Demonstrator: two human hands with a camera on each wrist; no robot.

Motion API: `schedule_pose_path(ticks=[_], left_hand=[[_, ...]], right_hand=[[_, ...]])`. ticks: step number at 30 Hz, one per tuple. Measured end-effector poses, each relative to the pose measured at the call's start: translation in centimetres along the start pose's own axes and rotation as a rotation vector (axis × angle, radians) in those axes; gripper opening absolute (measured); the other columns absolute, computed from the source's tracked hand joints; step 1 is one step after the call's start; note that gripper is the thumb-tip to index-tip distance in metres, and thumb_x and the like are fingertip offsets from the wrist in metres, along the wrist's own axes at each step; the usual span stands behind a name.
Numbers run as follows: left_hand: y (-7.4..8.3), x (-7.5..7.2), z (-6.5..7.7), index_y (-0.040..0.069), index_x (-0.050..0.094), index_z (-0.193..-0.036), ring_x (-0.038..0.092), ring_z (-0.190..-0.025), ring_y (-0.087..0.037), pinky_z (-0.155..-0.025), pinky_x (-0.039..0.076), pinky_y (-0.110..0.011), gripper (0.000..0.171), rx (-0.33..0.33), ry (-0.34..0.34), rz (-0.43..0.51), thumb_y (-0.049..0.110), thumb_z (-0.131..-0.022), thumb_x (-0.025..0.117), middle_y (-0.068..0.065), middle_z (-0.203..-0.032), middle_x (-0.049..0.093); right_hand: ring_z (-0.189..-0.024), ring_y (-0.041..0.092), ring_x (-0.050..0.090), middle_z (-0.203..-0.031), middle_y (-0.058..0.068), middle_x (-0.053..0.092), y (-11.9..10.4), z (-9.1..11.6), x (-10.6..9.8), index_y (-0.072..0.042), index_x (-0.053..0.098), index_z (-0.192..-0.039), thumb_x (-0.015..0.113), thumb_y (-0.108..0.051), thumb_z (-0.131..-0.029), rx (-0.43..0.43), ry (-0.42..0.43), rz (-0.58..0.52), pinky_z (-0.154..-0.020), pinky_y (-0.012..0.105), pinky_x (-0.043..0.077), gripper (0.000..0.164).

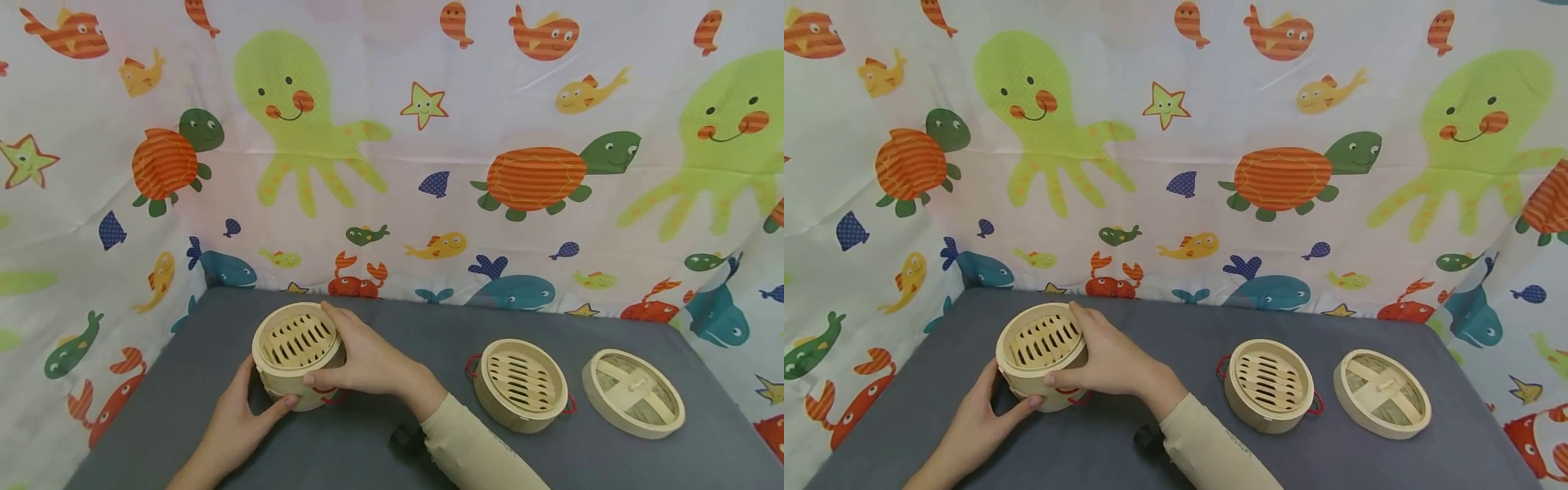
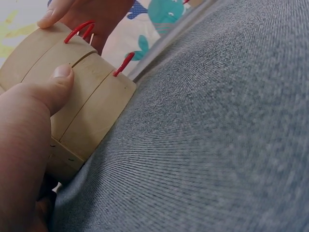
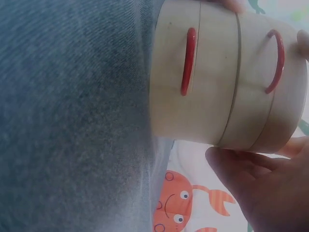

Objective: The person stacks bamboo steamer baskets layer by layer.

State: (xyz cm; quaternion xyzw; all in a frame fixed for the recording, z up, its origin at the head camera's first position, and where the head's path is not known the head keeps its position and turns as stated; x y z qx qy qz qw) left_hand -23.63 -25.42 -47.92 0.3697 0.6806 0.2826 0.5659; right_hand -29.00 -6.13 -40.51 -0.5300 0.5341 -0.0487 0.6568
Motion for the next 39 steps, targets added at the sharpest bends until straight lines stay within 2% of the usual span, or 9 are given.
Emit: schedule_pose_path(ticks=[9,14,21,27,34,39], left_hand=[[-0.3,0.0,0.0,0.011,0.020,-0.174,0.030,-0.159,-0.048,-0.118,0.033,-0.076,0.113,-0.038,-0.014,-0.001,0.049,-0.093,0.089,-0.023,-0.174,0.032],[-0.5,0.3,-0.1,0.012,0.020,-0.175,0.031,-0.159,-0.047,-0.118,0.034,-0.076,0.114,-0.039,-0.018,0.001,0.051,-0.093,0.088,-0.022,-0.174,0.032],[-0.4,0.5,-0.1,0.012,0.019,-0.175,0.032,-0.159,-0.046,-0.119,0.034,-0.075,0.114,-0.027,-0.011,0.024,0.048,-0.093,0.089,-0.022,-0.174,0.033],[-0.2,-0.2,0.0,0.013,0.020,-0.175,0.034,-0.158,-0.044,-0.119,0.034,-0.074,0.114,-0.017,0.011,0.018,0.044,-0.092,0.091,-0.021,-0.172,0.036],[-0.3,-0.1,-0.2,0.012,0.018,-0.176,0.035,-0.157,-0.045,-0.119,0.035,-0.074,0.116,-0.030,0.000,0.001,0.047,-0.092,0.090,-0.022,-0.172,0.036],[-0.4,0.2,-0.1,0.012,0.015,-0.176,0.034,-0.158,-0.047,-0.119,0.034,-0.074,0.118,-0.050,-0.017,-0.006,0.050,-0.092,0.089,-0.023,-0.173,0.034]], right_hand=[[-0.160,0.021,0.032,-0.176,0.004,0.031,0.0,-0.3,0.2,-0.012,0.021,-0.176,0.086,-0.059,-0.089,-0.016,0.013,0.010,-0.128,0.053,0.036,0.118],[-0.162,0.023,0.028,-0.178,0.007,0.025,0.0,0.1,0.0,-0.011,0.014,-0.176,0.085,-0.060,-0.089,0.004,0.011,-0.007,-0.129,0.054,0.034,0.122],[-0.164,0.024,0.025,-0.180,0.008,0.020,0.0,1.2,-0.9,-0.016,0.007,-0.177,0.074,-0.069,-0.095,0.044,0.026,0.032,-0.128,0.057,0.034,0.118],[-0.164,0.025,0.026,-0.180,0.009,0.021,0.0,2.7,-2.0,-0.013,0.009,-0.177,0.065,-0.074,-0.099,0.039,0.069,0.158,-0.127,0.054,0.036,0.114],[-0.164,0.029,0.026,-0.180,0.010,0.023,0.7,5.5,-4.3,-0.015,0.012,-0.177,0.067,-0.072,-0.099,0.107,0.102,0.213,-0.127,0.058,0.036,0.111],[-0.163,0.026,0.029,-0.180,0.006,0.025,1.2,7.5,-6.0,-0.017,0.016,-0.177,0.068,-0.071,-0.100,0.129,0.123,0.250,-0.127,0.057,0.036,0.107]])
Point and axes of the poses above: each hand's wrist, its own z-axis away from the middle knuckle, its own x-axis out of the palm, y = z × x, the point moved 10 cm from there along -z, towards the middle knuckle
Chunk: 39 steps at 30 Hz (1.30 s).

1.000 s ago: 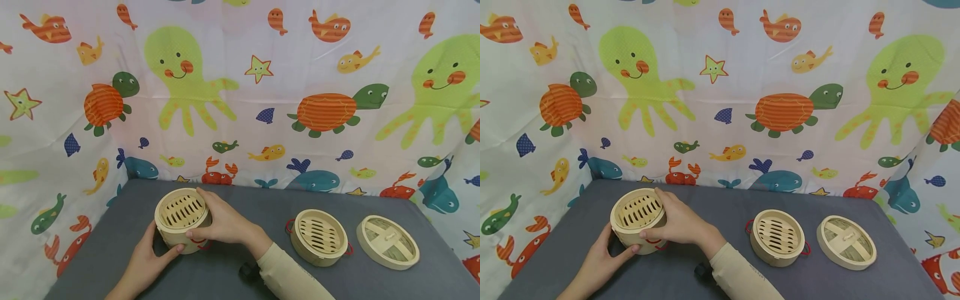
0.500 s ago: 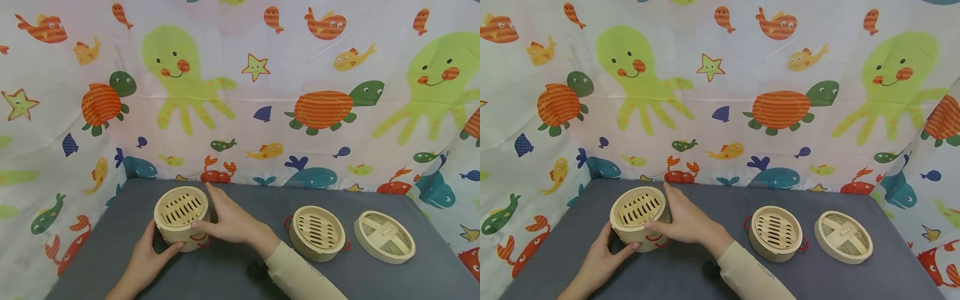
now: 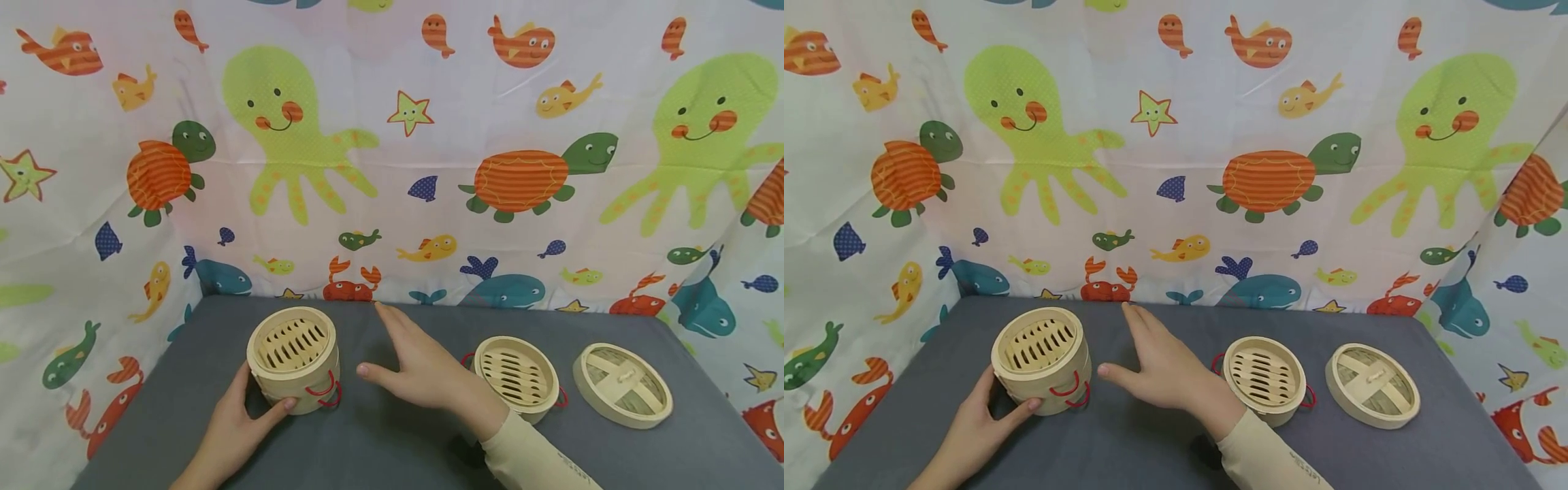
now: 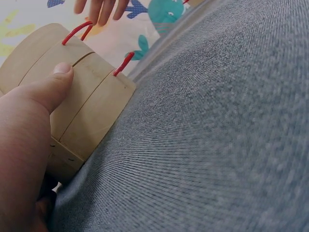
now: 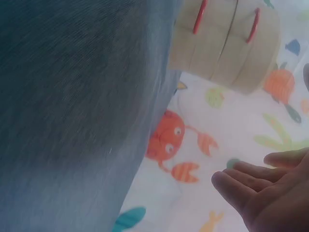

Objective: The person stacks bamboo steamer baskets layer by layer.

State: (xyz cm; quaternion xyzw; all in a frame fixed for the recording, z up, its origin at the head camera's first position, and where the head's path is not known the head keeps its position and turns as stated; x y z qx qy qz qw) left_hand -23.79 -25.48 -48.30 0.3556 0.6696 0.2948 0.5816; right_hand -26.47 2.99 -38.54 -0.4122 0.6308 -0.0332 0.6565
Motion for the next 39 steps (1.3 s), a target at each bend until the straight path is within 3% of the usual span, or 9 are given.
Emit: schedule_pose_path(ticks=[8,12,17,25,34,39], left_hand=[[-0.2,0.2,0.0,0.018,0.012,-0.177,0.031,-0.159,-0.046,-0.119,0.033,-0.075,0.119,-0.021,-0.009,0.011,0.052,-0.092,0.089,-0.021,-0.175,0.030],[-0.2,0.2,0.0,0.019,0.013,-0.177,0.032,-0.159,-0.046,-0.119,0.033,-0.075,0.118,-0.013,-0.003,0.006,0.051,-0.092,0.089,-0.021,-0.175,0.031],[-0.1,0.2,0.0,0.018,0.015,-0.177,0.033,-0.158,-0.046,-0.119,0.034,-0.075,0.117,-0.019,-0.003,0.003,0.052,-0.092,0.089,-0.021,-0.174,0.033],[-0.3,0.1,0.0,0.015,0.017,-0.176,0.034,-0.159,-0.045,-0.119,0.034,-0.074,0.117,-0.021,0.003,0.007,0.051,-0.092,0.090,-0.021,-0.173,0.035],[-0.2,0.0,0.0,0.016,0.016,-0.176,0.032,-0.159,-0.045,-0.120,0.033,-0.074,0.117,-0.023,-0.003,0.016,0.050,-0.092,0.090,-0.020,-0.174,0.033],[-0.4,0.2,0.0,0.017,0.014,-0.177,0.031,-0.159,-0.047,-0.120,0.031,-0.075,0.118,-0.039,-0.019,0.015,0.052,-0.092,0.088,-0.021,-0.175,0.031]], right_hand=[[-0.163,0.027,0.029,-0.179,0.008,0.026,1.1,2.3,-2.2,-0.012,0.022,-0.176,0.073,-0.059,-0.102,-0.005,0.048,0.051,-0.127,0.057,0.037,0.101],[-0.164,0.027,0.028,-0.180,0.006,0.025,1.9,3.2,-3.1,-0.014,0.024,-0.176,0.072,-0.063,-0.101,0.022,0.059,0.073,-0.127,0.057,0.036,0.101],[-0.164,0.030,0.028,-0.180,0.006,0.025,3.5,4.3,-3.9,-0.015,0.024,-0.176,0.067,-0.070,-0.101,0.052,0.065,0.101,-0.126,0.060,0.037,0.102],[-0.161,0.040,0.033,-0.177,0.014,0.030,5.9,6.6,-5.2,-0.009,0.030,-0.173,0.074,-0.057,-0.102,0.094,0.105,0.119,-0.122,0.067,0.038,0.097],[-0.157,0.047,0.037,-0.173,0.022,0.035,8.6,9.5,-7.3,-0.003,0.034,-0.170,0.075,-0.053,-0.103,0.117,0.146,0.142,-0.120,0.071,0.039,0.093],[-0.157,0.049,0.035,-0.173,0.023,0.035,10.7,11.3,-8.2,-0.004,0.035,-0.170,0.074,-0.056,-0.103,0.171,0.135,0.137,-0.118,0.075,0.038,0.093]])
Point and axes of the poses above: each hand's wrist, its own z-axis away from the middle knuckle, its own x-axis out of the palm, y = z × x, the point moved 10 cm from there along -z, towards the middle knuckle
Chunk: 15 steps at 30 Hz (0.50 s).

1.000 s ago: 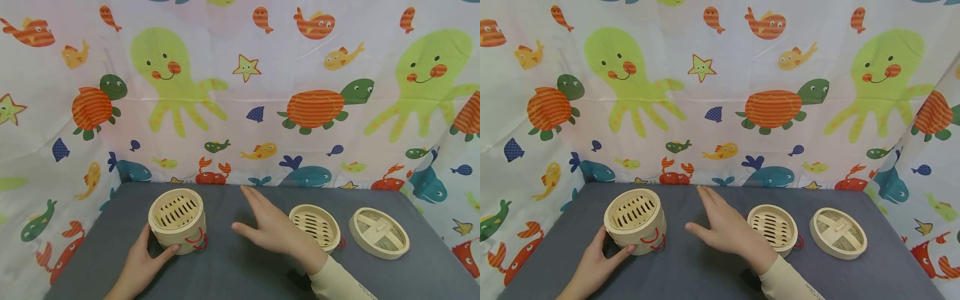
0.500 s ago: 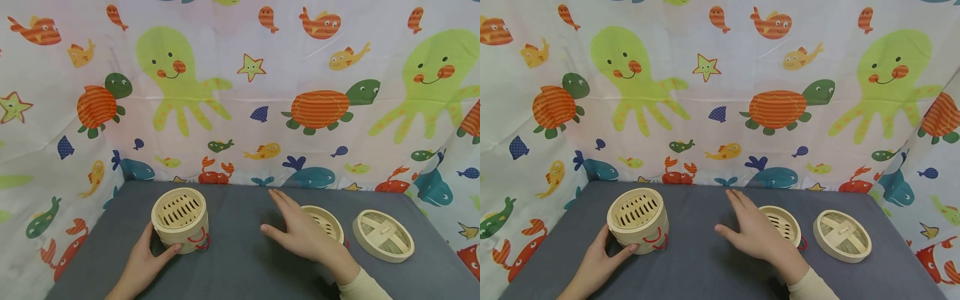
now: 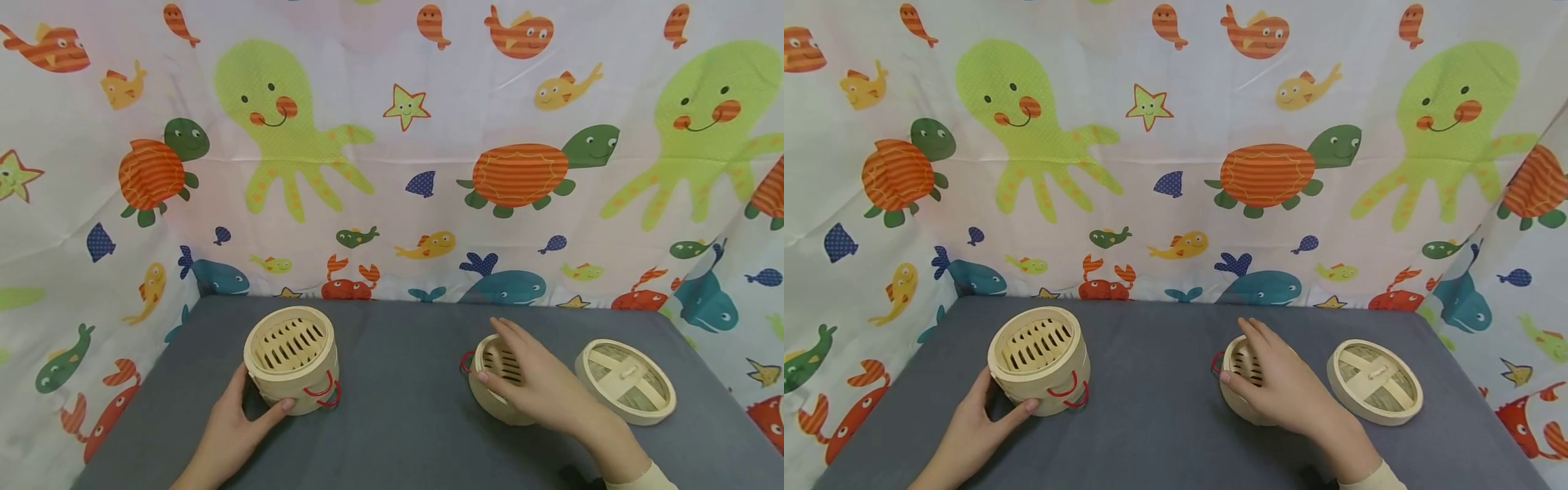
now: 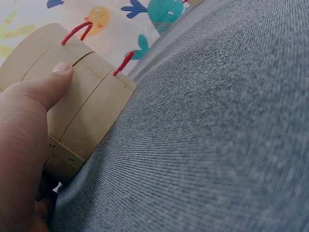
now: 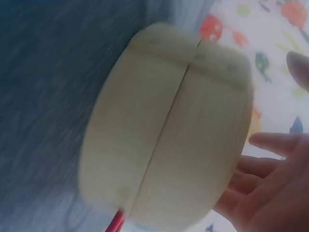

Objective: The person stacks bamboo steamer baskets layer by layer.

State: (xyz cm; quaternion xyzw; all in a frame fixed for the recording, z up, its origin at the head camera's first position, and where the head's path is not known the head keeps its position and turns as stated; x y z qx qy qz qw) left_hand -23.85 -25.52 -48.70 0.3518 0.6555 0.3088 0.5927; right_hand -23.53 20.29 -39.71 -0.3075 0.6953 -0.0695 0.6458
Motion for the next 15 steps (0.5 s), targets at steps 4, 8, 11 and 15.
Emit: schedule_pose_path(ticks=[4,8,11,15], left_hand=[[0.2,0.0,0.0,0.016,0.015,-0.176,0.031,-0.159,-0.047,-0.120,0.030,-0.075,0.118,-0.006,-0.002,-0.002,0.052,-0.092,0.088,-0.022,-0.174,0.031],[0.4,0.1,0.1,0.016,0.016,-0.176,0.030,-0.160,-0.046,-0.121,0.030,-0.075,0.117,-0.007,0.000,-0.006,0.051,-0.092,0.089,-0.021,-0.174,0.032],[0.3,0.0,0.2,0.016,0.015,-0.176,0.030,-0.160,-0.046,-0.120,0.031,-0.075,0.118,-0.013,-0.001,-0.009,0.051,-0.092,0.089,-0.021,-0.174,0.032],[0.4,-0.1,0.2,0.017,0.015,-0.176,0.031,-0.160,-0.045,-0.120,0.031,-0.074,0.117,-0.013,0.002,-0.011,0.050,-0.092,0.089,-0.020,-0.174,0.033]], right_hand=[[-0.156,0.053,0.033,-0.172,0.026,0.035,1.8,1.0,-0.9,-0.004,0.035,-0.170,0.075,-0.055,-0.103,0.023,-0.003,-0.002,-0.117,0.078,0.036,0.093],[-0.153,0.056,0.035,-0.171,0.029,0.034,3.5,1.6,-1.7,-0.005,0.036,-0.170,0.077,-0.051,-0.102,0.041,-0.014,-0.011,-0.113,0.081,0.037,0.092],[-0.152,0.058,0.036,-0.171,0.031,0.033,4.3,1.9,-2.1,-0.006,0.036,-0.170,0.078,-0.049,-0.102,0.042,-0.039,-0.037,-0.111,0.082,0.037,0.091],[-0.153,0.057,0.036,-0.170,0.030,0.035,5.0,2.2,-2.3,-0.004,0.036,-0.169,0.083,-0.045,-0.098,0.025,-0.082,-0.104,-0.113,0.081,0.036,0.095]])
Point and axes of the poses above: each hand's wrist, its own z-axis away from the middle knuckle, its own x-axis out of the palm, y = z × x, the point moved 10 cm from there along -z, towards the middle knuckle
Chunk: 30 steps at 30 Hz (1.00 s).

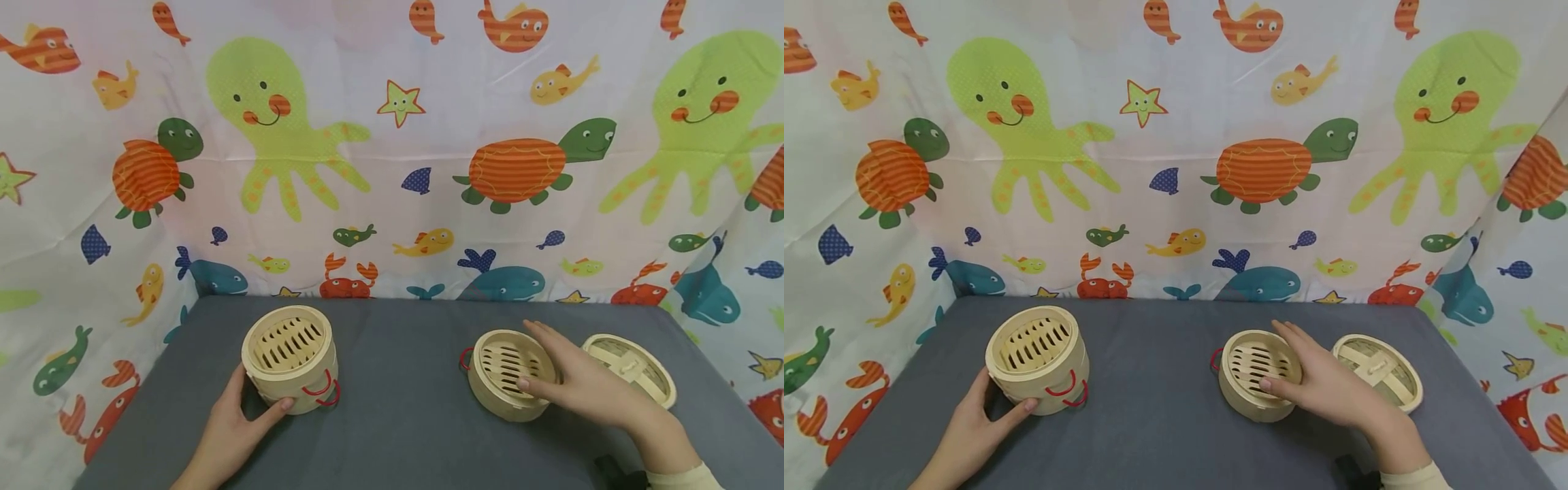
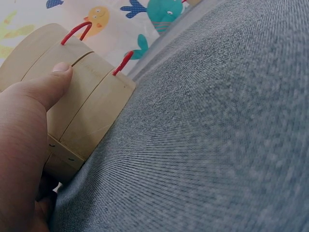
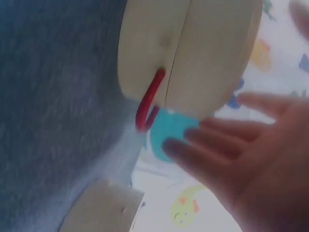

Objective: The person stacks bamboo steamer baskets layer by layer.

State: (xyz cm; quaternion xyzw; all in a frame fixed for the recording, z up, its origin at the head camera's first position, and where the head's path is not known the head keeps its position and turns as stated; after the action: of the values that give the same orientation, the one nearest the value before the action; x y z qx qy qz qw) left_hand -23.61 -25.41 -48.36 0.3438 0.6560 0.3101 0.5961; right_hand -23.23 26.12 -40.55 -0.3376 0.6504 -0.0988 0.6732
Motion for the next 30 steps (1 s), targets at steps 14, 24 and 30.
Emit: schedule_pose_path(ticks=[14,24,30], left_hand=[[0.2,-0.4,0.0,0.016,0.018,-0.176,0.032,-0.159,-0.043,-0.120,0.032,-0.073,0.114,0.021,0.017,-0.006,0.047,-0.092,0.090,-0.020,-0.174,0.034],[0.5,-0.3,0.0,0.017,0.021,-0.175,0.035,-0.158,-0.041,-0.120,0.034,-0.071,0.112,0.045,0.021,-0.004,0.046,-0.093,0.090,-0.019,-0.172,0.038],[0.3,-0.2,-0.1,0.017,0.019,-0.176,0.034,-0.159,-0.042,-0.120,0.033,-0.073,0.113,0.037,0.015,-0.004,0.046,-0.093,0.090,-0.019,-0.173,0.036]], right_hand=[[-0.144,0.042,0.053,-0.162,0.019,0.050,1.4,-0.2,0.8,-0.005,0.036,-0.168,0.093,-0.048,-0.087,0.001,-0.084,-0.006,-0.107,0.063,0.051,0.108],[-0.147,0.047,0.048,-0.164,0.021,0.047,2.3,0.1,0.9,-0.006,0.035,-0.169,0.093,-0.044,-0.087,0.004,-0.061,-0.046,-0.109,0.073,0.046,0.107],[-0.146,0.041,0.049,-0.164,0.017,0.048,2.7,0.1,0.9,-0.008,0.036,-0.170,0.094,-0.040,-0.087,0.006,-0.050,-0.071,-0.109,0.055,0.051,0.106]])
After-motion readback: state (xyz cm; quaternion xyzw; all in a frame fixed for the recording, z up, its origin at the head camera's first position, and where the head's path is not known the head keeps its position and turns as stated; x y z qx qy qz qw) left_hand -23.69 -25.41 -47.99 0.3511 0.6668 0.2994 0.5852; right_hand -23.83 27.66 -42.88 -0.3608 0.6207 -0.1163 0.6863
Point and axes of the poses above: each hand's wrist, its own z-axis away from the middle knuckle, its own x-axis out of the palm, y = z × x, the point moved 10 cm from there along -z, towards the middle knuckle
